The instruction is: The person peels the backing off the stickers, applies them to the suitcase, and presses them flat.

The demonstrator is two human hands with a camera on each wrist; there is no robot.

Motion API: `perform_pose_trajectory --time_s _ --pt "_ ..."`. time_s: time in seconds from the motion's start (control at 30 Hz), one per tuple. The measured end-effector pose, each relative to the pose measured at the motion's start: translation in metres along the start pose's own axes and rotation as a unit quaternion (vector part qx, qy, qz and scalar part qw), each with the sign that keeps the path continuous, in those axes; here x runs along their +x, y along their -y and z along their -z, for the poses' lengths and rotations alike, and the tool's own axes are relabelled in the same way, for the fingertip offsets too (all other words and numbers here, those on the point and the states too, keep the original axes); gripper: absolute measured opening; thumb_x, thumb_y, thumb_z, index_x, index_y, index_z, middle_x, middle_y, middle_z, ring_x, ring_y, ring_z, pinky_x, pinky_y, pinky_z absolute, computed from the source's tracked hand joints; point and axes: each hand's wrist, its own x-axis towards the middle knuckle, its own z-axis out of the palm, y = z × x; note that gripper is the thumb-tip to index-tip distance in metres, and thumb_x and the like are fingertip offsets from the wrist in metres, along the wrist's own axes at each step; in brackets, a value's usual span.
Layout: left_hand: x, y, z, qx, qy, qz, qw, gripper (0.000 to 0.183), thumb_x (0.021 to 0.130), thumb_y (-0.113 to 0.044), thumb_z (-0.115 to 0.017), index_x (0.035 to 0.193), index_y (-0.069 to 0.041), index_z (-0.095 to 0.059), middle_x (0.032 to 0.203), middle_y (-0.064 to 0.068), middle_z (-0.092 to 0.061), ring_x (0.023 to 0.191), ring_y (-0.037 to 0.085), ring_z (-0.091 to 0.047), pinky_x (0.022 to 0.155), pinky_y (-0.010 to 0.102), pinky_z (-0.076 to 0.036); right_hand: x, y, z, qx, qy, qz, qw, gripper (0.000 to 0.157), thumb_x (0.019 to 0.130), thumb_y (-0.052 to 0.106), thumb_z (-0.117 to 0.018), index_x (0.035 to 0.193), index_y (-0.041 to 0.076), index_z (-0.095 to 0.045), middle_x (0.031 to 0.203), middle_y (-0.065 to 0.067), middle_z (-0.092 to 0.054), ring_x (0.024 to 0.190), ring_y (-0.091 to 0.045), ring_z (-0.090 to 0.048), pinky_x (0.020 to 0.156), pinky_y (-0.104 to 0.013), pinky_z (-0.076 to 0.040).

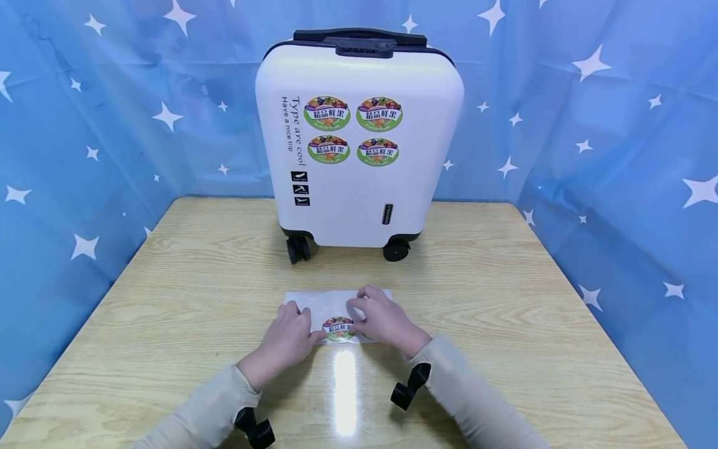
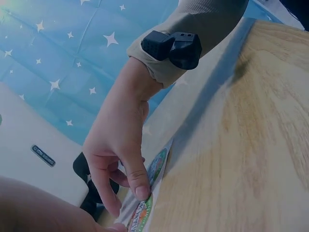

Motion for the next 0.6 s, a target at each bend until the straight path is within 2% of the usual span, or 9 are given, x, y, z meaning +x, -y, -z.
perform_pose_trajectory --time_s 0.3,0.43,0.6 --pt "0.001 0.0 -0.007 0.027 -0.01 0.014 0.9995 0.064 0.083 -0.038 -0.067 0.116 0.015 -0.053 0.097 0.024 -0.044 0.087 0.031 -0.04 0.07 0.039 -0.043 0.001 0.002 -0.002 -0.008 0.006 -0.003 1.0 0.052 0.077 0.034 -0.075 0.122 0.014 -0.061 0.121 -0.009 -0.051 0.109 -0.027 -0.048 0.073 -0.036 -0.049" --pt "0.002 0.0 -0.011 0.029 -0.019 0.013 0.9993 0.061 0.083 -0.037 -0.067 0.113 0.015 -0.055 0.092 0.021 -0.044 0.083 0.029 -0.04 0.068 0.038 -0.042 0.001 0.001 -0.004 -0.013 0.007 -0.003 1.0 0.051 0.078 0.035 -0.074 0.123 0.014 -0.061 0.122 -0.009 -0.05 0.111 -0.028 -0.047 0.074 -0.035 -0.049" --pt "0.005 -0.001 -0.012 0.024 -0.028 0.012 0.9993 0.049 0.083 -0.032 -0.068 0.1 0.013 -0.059 0.084 0.016 -0.043 0.078 0.027 -0.041 0.065 0.038 -0.042 0.001 0.001 -0.006 -0.015 0.001 0.001 1.0 0.051 0.078 0.034 -0.075 0.122 0.015 -0.061 0.122 -0.009 -0.05 0.111 -0.028 -0.047 0.076 -0.036 -0.049"
